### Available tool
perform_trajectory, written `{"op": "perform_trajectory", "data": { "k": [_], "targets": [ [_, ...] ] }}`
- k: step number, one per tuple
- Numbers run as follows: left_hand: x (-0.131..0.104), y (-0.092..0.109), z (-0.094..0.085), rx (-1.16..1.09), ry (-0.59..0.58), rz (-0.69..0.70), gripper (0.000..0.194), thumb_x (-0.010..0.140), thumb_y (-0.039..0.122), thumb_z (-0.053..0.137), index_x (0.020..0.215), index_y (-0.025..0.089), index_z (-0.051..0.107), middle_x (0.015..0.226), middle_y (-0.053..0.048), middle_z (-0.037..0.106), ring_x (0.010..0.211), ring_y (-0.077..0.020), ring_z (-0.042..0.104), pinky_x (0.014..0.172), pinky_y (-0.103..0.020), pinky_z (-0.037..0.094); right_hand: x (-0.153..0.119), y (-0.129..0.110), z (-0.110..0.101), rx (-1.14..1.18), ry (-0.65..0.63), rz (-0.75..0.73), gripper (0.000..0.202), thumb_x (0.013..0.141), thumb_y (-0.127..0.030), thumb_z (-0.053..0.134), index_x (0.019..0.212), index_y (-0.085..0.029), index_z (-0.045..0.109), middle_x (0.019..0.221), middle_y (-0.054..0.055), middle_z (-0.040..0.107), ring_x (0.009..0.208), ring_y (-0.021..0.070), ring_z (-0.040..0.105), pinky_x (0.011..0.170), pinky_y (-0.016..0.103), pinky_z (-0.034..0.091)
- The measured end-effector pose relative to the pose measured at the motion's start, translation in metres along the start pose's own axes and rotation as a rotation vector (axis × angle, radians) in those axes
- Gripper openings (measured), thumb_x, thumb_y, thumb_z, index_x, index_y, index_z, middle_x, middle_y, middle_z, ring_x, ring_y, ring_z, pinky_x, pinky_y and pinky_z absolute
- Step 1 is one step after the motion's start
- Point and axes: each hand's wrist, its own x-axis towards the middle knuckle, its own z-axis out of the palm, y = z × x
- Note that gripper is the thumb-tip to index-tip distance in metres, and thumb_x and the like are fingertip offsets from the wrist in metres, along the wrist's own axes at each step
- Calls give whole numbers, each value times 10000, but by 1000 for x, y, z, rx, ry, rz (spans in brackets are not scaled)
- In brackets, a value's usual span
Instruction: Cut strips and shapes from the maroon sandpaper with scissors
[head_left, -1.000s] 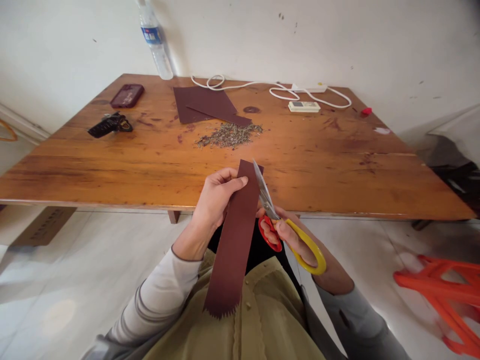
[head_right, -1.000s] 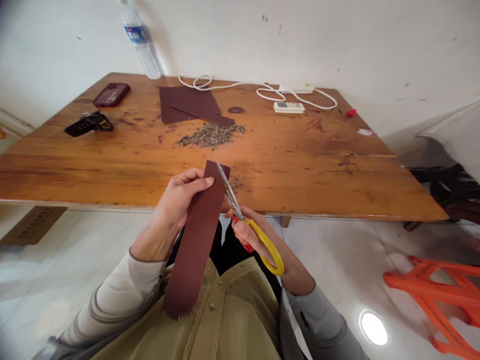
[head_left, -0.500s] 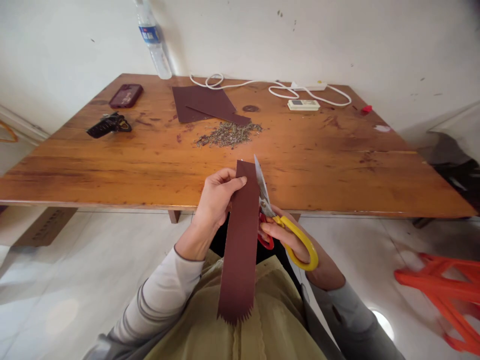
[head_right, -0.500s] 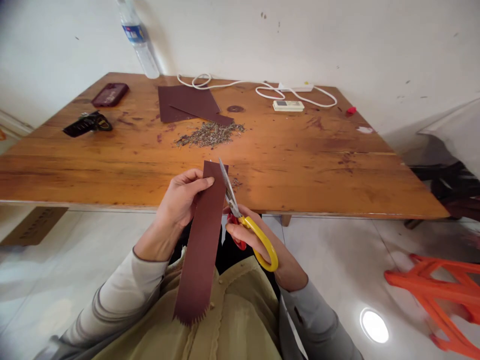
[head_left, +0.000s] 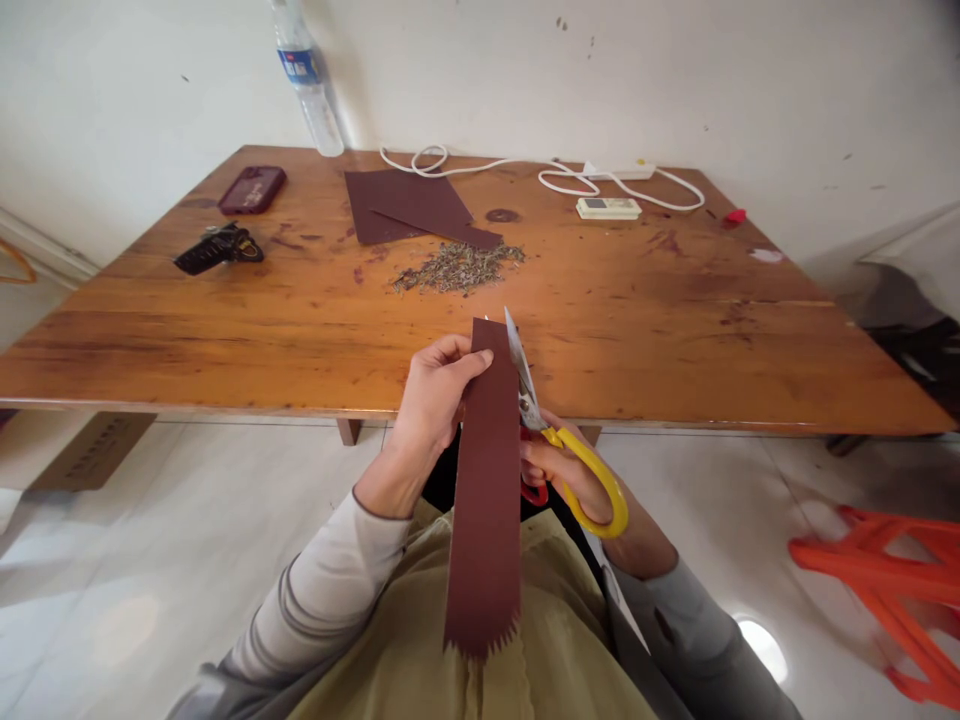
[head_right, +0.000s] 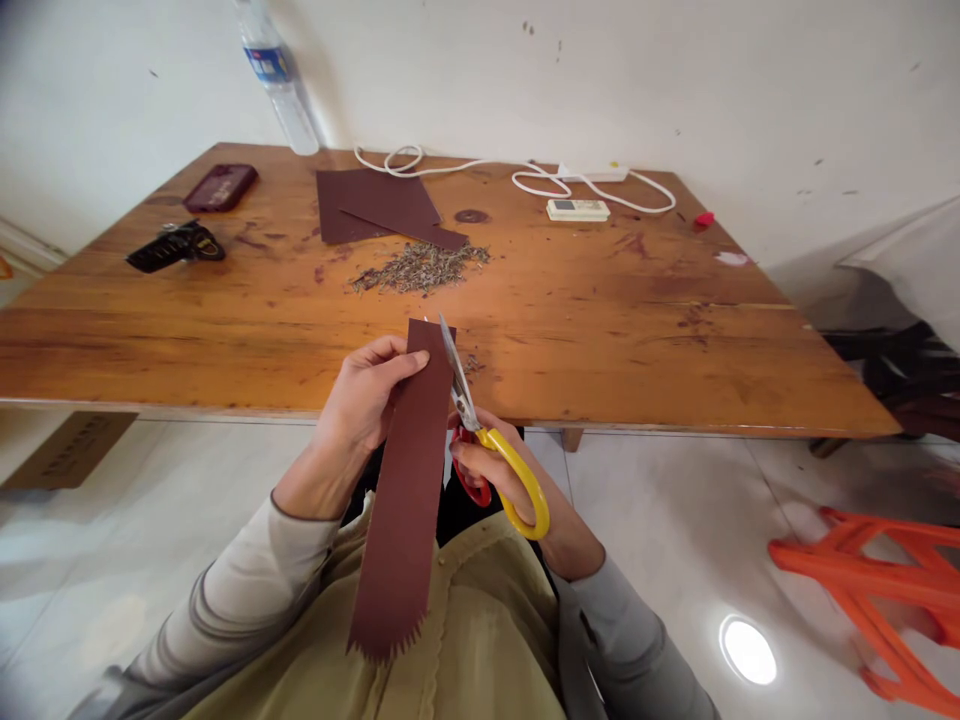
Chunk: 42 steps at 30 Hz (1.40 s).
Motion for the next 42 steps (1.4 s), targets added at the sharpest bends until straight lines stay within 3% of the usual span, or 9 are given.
{"op": "perform_trajectory", "data": {
  "k": [10,14,18,25,29,32,36,39,42],
  "targets": [
    [-2,-2,5,-101,34,-69,337,619,269,878,620,194,549,589,44,587,498,-87,524,507,-217,446,1,-10,14,1,38,25,277,852,-436,751,798,-260,544,546,-81,464,446,121,395,421,260,353],
    [-3,-1,6,-106,40,-101,371,582,275,873,590,199,510,549,49,563,463,-78,489,452,-202,403,-2,-7,13,-52,28,-18,202,963,-419,674,854,-261,613,600,-52,533,505,149,464,481,279,414],
    [-3,-2,5,-68,47,-86,384,575,298,874,588,207,501,526,62,535,434,-74,466,416,-195,379,-2,-2,10,-60,64,-118,126,961,-390,727,942,-284,663,704,-37,564,631,183,516,597,310,480],
    [-5,-2,3,-78,28,-110,420,553,321,897,596,210,494,529,70,529,437,-89,508,417,-205,419,3,-1,16,-48,56,-63,203,951,-446,744,887,-286,636,629,-58,488,523,159,418,510,307,422],
    [-4,-6,3,-108,21,-113,428,553,323,907,596,206,497,566,55,569,460,-86,518,437,-208,429,-4,2,14,-36,102,-108,287,878,-530,813,1013,-318,675,688,-34,555,591,202,525,529,325,478],
    [-4,-9,2,-134,24,-112,408,561,314,911,612,201,522,594,47,588,499,-93,549,484,-219,466,-11,5,10,-60,200,-142,374,893,-590,799,1141,-340,673,862,21,655,873,278,667,714,375,583],
    [-6,-10,2,-160,17,-112,375,573,300,908,621,193,552,602,43,592,523,-88,547,512,-212,460,-9,9,7,-73,195,-98,391,914,-667,747,1052,-310,670,838,35,653,835,286,670,672,378,577],
    [-8,-11,1,-183,-3,-121,387,572,317,932,648,190,574,617,48,598,526,-83,546,528,-210,476,-6,5,11,-68,193,-99,342,935,-626,733,1053,-313,662,872,37,661,898,291,669,690,372,571],
    [-9,-11,0,-178,-11,-122,399,569,345,953,681,187,605,647,37,637,544,-91,575,537,-212,488,-8,-8,15,-133,191,-137,203,926,-456,769,1025,-314,663,872,21,652,874,263,634,678,344,540]
  ]
}}
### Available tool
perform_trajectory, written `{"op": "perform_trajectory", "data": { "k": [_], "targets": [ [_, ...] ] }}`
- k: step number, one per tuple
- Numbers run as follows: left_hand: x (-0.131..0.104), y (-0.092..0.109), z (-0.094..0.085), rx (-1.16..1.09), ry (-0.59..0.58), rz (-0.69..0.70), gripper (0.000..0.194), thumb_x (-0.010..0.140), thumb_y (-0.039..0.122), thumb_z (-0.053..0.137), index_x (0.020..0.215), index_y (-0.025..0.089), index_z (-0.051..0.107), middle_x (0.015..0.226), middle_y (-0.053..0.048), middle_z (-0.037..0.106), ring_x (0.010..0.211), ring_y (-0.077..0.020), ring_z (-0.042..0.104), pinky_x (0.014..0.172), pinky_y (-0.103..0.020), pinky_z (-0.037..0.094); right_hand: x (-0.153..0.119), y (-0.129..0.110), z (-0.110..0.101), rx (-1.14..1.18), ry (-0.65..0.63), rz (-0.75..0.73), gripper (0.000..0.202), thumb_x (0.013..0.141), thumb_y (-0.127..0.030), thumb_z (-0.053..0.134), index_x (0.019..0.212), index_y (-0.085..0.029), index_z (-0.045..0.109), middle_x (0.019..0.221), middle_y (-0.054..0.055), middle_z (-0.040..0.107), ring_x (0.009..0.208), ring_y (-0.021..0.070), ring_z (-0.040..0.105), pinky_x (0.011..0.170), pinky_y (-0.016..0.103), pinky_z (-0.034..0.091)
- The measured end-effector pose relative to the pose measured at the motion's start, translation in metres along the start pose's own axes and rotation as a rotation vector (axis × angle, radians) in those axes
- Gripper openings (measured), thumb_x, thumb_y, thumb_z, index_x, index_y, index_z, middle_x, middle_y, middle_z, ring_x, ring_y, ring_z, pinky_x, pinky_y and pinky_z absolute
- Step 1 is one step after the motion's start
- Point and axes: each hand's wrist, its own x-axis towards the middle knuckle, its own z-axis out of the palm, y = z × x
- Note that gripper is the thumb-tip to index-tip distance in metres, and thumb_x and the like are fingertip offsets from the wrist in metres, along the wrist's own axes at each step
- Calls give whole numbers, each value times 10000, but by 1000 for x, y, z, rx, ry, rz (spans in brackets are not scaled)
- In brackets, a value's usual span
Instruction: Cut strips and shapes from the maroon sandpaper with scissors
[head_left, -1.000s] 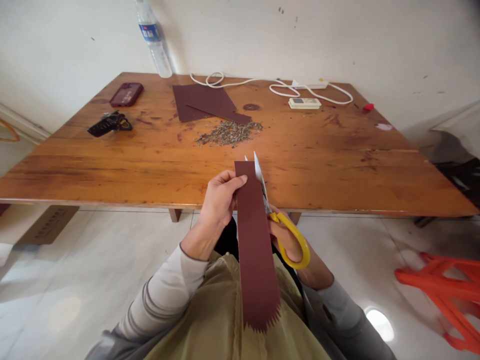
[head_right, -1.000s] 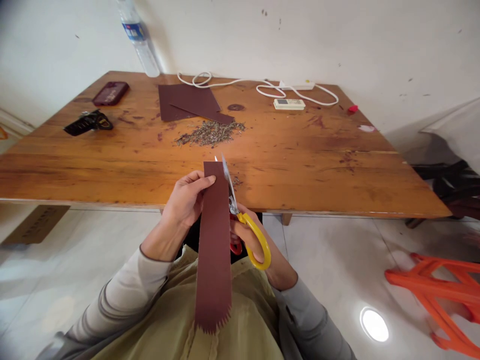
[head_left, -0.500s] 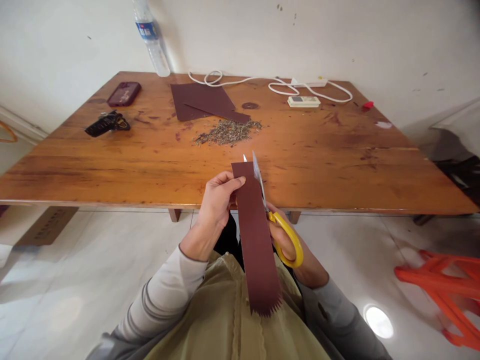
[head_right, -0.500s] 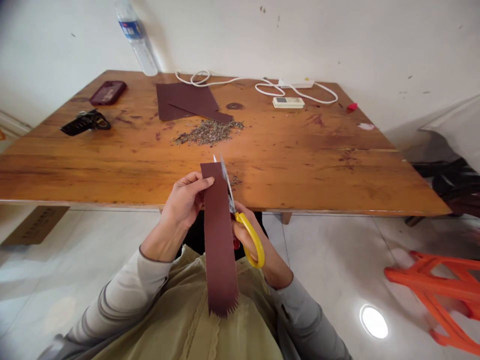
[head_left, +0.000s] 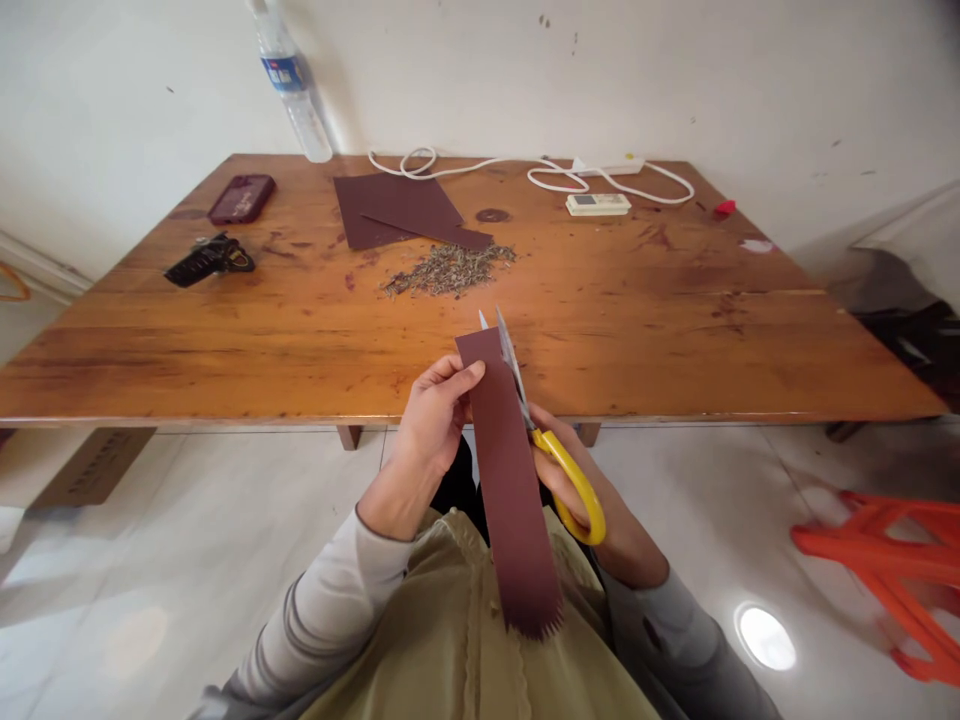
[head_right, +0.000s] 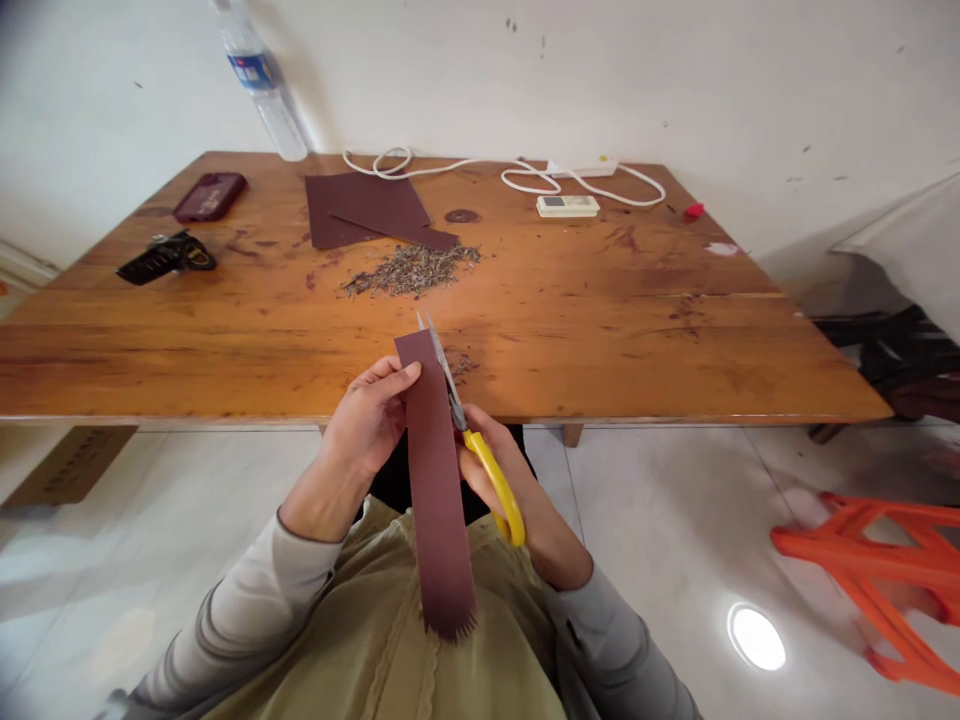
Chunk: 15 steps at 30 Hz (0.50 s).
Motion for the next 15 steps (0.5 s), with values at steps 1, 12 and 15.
{"op": "perform_trajectory", "data": {
  "k": [1,12,15],
  "targets": [
    [0,1,0,10,5,6,401,573,354,954,688,187,609,659,31,652,552,-96,588,541,-214,492,0,-6,0,-28,-33,19,136,928,-386,753,981,-301,661,826,9,629,788,241,600,643,337,514],
    [5,27,10,118,78,96,361,585,331,906,630,197,574,569,56,579,469,-81,501,476,-209,414,14,-39,3,13,-209,127,158,917,-347,697,839,-289,573,675,-26,524,575,200,474,554,347,381],
    [7,37,13,120,84,79,363,568,323,900,606,195,563,562,49,582,474,-84,503,482,-212,422,20,-44,4,32,-222,137,237,909,-426,733,819,-284,566,668,-26,533,575,194,472,552,344,383]
  ]
}}
